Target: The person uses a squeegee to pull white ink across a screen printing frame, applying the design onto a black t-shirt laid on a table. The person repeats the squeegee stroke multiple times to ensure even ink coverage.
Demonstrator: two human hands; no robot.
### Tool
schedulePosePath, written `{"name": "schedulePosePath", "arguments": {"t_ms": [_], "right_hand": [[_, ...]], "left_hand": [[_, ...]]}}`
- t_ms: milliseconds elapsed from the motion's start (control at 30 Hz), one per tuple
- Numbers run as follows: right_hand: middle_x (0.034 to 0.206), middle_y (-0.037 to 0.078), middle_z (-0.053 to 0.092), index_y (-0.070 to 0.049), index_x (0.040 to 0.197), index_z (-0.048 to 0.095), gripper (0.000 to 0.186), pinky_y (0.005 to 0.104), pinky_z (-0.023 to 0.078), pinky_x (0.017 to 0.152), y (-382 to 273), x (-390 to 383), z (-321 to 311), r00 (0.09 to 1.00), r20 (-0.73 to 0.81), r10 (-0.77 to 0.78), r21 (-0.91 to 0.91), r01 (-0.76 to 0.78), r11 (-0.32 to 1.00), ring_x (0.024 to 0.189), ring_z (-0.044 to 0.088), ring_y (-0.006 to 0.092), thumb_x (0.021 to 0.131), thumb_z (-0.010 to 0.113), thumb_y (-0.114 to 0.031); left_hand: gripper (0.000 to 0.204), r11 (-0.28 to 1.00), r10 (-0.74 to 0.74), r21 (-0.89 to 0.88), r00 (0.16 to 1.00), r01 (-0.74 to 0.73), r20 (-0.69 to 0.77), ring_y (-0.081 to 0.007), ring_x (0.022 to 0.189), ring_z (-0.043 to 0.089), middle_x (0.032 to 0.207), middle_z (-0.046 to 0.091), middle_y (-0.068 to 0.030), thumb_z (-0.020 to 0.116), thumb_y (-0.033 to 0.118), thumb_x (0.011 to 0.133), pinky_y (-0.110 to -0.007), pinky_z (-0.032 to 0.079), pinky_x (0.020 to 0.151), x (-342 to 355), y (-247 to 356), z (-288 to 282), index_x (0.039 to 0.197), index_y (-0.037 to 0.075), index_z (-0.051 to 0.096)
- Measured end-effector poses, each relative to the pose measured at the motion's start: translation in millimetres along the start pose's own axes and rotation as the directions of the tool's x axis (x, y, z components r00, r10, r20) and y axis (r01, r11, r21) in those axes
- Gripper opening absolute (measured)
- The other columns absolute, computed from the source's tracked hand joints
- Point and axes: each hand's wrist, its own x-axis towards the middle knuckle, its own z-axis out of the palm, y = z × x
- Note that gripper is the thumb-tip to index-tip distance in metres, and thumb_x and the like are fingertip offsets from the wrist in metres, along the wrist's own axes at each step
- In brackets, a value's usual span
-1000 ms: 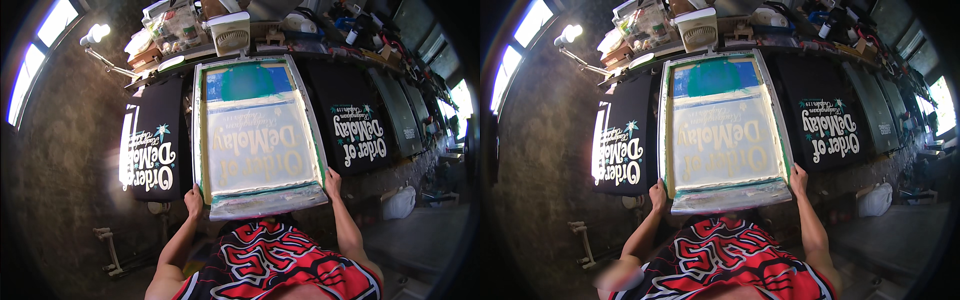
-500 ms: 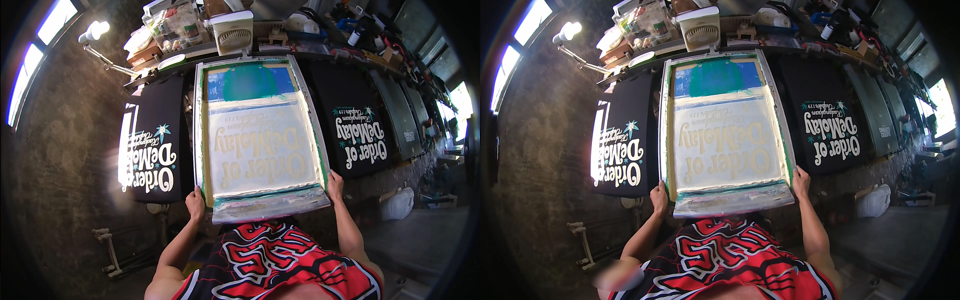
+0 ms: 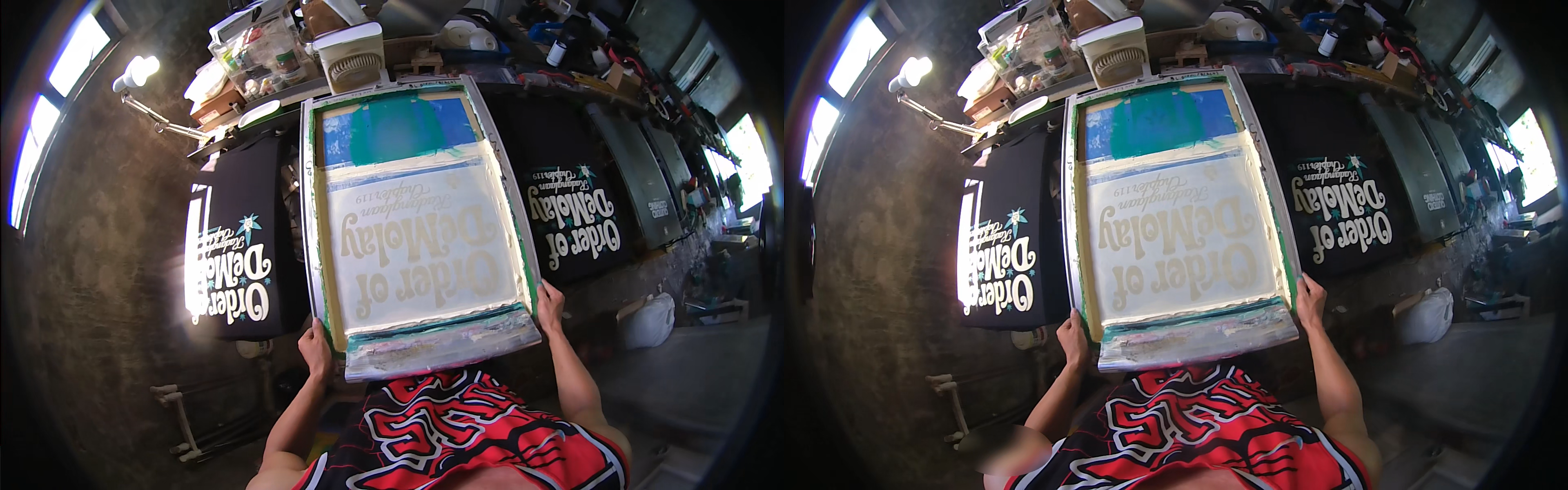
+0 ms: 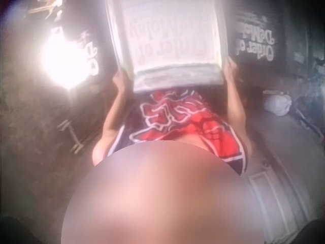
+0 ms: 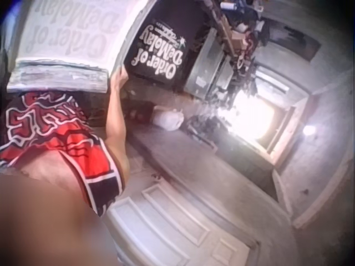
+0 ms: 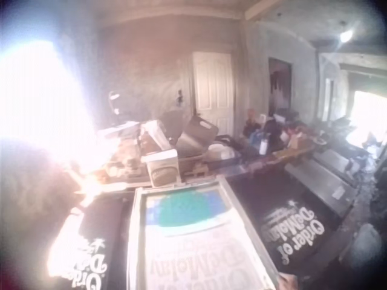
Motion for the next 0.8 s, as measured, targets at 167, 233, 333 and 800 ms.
{"name": "schedulePosePath", "arguments": {"t_ms": [167,233,333,800], "right_hand": [[0.118,0.029,0.071,0.009,0.125,0.066,0.043,0.0376,0.052,0.098,49.4,32.8,-55.4,1.0,0.006,0.005,0.008,-0.005,1.0,0.114,0.069,0.0366,0.099,0.059,-0.024],[0.117,0.029,0.071,0.01,0.125,0.066,0.043,0.0375,0.052,0.097,69.5,38.1,-54.8,1.0,-0.014,-0.009,0.003,0.009,1.0,0.114,0.07,0.0367,0.099,0.059,-0.024],[0.115,0.03,0.071,0.01,0.124,0.066,0.042,0.0373,0.053,0.095,138.8,106.0,-135.9,1.0,0.0,-0.023,0.015,0.023,1.0,0.111,0.07,0.037,0.099,0.059,-0.023],[0.114,0.032,0.07,0.011,0.122,0.067,0.042,0.0394,0.053,0.095,459.7,353.0,-530.5,0.993,0.059,-0.106,-0.055,0.109,0.992,0.111,0.07,0.0392,0.098,0.058,-0.023]], "left_hand": [[0.053,1.0,0.002,-0.003,1.0,-0.002,0.004,-0.0061,0.061,0.037,0.062,0.046,0.005,0.06,0.032,0.106,-0.032,0.03,0.052,-44.2,-3.4,68.3,0.066,-0.002,0.055],[0.053,1.0,0.014,-0.016,1.0,-0.014,0.0,-0.0062,0.06,0.036,0.061,0.045,0.005,0.06,0.032,0.106,-0.032,0.029,0.052,-48.0,-22.1,91.0,0.065,-0.001,0.054],[0.054,0.999,0.031,-0.019,1.0,-0.031,0.0,-0.0068,0.06,0.035,0.061,0.043,0.0047,0.06,0.033,0.106,-0.033,0.029,0.052,-116.1,-4.5,199.3,0.064,0.0,0.052],[0.059,0.995,-0.02,0.099,1.0,0.022,-0.021,-0.0125,0.063,0.039,0.06,0.049,-0.0049,0.06,0.041,0.103,-0.039,0.037,0.057,-452.0,138.9,610.2,0.073,-0.01,0.059]]}}
